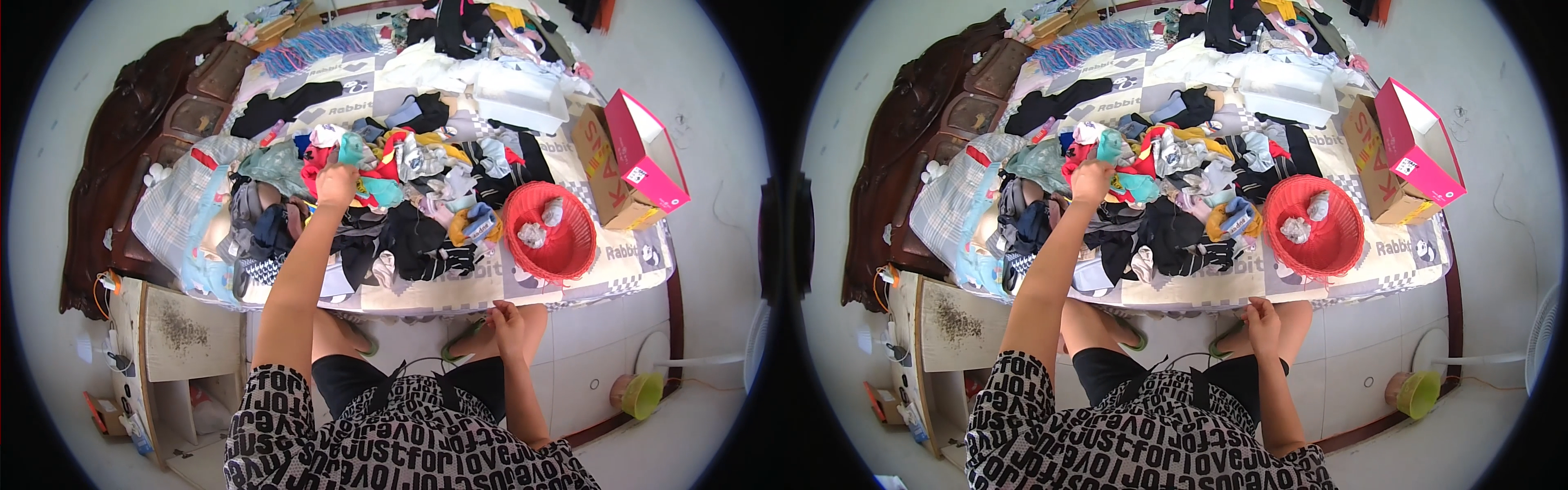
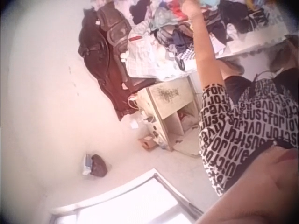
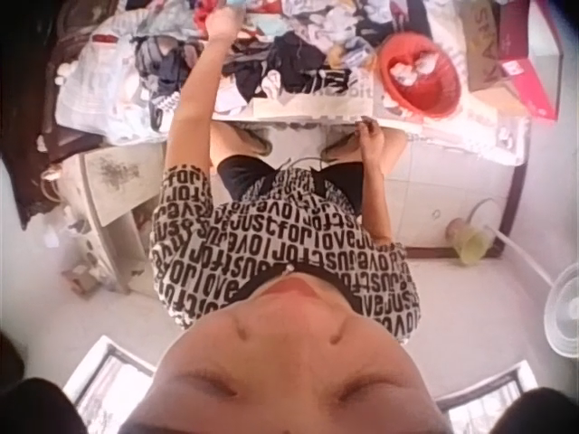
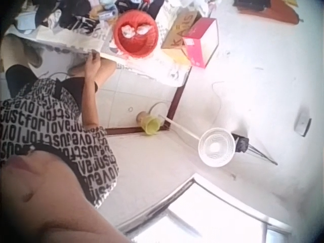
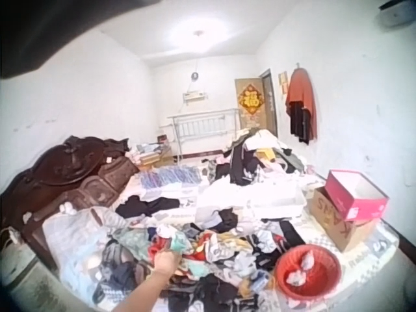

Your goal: The person picks up individual socks from a pile on a bed, matches them into pairs, and places the paired socks into a red basket.

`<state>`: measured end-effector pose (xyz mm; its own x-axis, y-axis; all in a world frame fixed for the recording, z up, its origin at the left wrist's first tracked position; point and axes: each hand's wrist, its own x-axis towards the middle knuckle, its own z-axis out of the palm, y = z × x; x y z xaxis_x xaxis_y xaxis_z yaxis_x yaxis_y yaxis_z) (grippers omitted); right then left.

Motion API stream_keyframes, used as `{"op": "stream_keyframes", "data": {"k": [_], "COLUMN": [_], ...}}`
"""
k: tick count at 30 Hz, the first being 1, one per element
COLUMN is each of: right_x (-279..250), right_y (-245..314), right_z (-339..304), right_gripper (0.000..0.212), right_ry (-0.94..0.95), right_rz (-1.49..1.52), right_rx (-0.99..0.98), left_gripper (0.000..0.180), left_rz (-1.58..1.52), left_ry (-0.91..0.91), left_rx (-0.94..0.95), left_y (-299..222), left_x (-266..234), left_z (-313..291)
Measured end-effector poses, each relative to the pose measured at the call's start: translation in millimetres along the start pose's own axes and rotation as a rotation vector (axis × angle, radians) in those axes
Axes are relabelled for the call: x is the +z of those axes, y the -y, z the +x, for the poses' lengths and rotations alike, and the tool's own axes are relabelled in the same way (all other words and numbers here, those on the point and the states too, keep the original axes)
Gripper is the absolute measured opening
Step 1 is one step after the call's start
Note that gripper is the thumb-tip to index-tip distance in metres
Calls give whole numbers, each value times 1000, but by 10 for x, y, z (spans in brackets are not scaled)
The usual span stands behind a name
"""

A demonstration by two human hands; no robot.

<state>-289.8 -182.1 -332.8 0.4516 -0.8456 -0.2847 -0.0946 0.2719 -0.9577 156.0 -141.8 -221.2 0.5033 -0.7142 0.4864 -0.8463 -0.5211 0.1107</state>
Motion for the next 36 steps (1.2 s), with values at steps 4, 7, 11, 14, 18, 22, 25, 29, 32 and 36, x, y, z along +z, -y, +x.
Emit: {"op": "stream_keyframes", "data": {"k": [4,7,11,14,18,22,25,29,32,36], "right_x": [28,187,298,293,267,409,525,831,826,830], "right_y": [11,-9,-46,-68,-73,-90,176,635,632,960], "right_z": [-8,-23,-112,-163,-189,-159,-123,-78,148,248], "right_gripper": [18,17,17,16,16,19,32,65,65,41], "right_ry": [39,107,234,264,258,338,477,662,628,460], "right_rz": [0,1,-4,2,-14,-26,-22,488,899,860], "right_rx": [1,-23,44,77,127,173,177,102,150,52], "left_gripper": [42,36,21,16,22,29,28,30,34,38], "left_rz": [-41,70,68,-175,-298,-1146,-1811,-2052,-2137,-2105], "left_ry": [320,106,139,-62,-297,-216,112,519,752,750], "left_rx": [5,25,-38,-215,-299,-462,-646,-613,-576,-760], "left_y": [-301,-131,147,6,-387,-641,-1209,-1648,-1710,-1768], "left_x": [-160,18,166,-34,-480,-579,-735,-612,-293,-350], "left_z": [-112,-292,-133,16,218,204,-141,-987,-1621,-1954]}}
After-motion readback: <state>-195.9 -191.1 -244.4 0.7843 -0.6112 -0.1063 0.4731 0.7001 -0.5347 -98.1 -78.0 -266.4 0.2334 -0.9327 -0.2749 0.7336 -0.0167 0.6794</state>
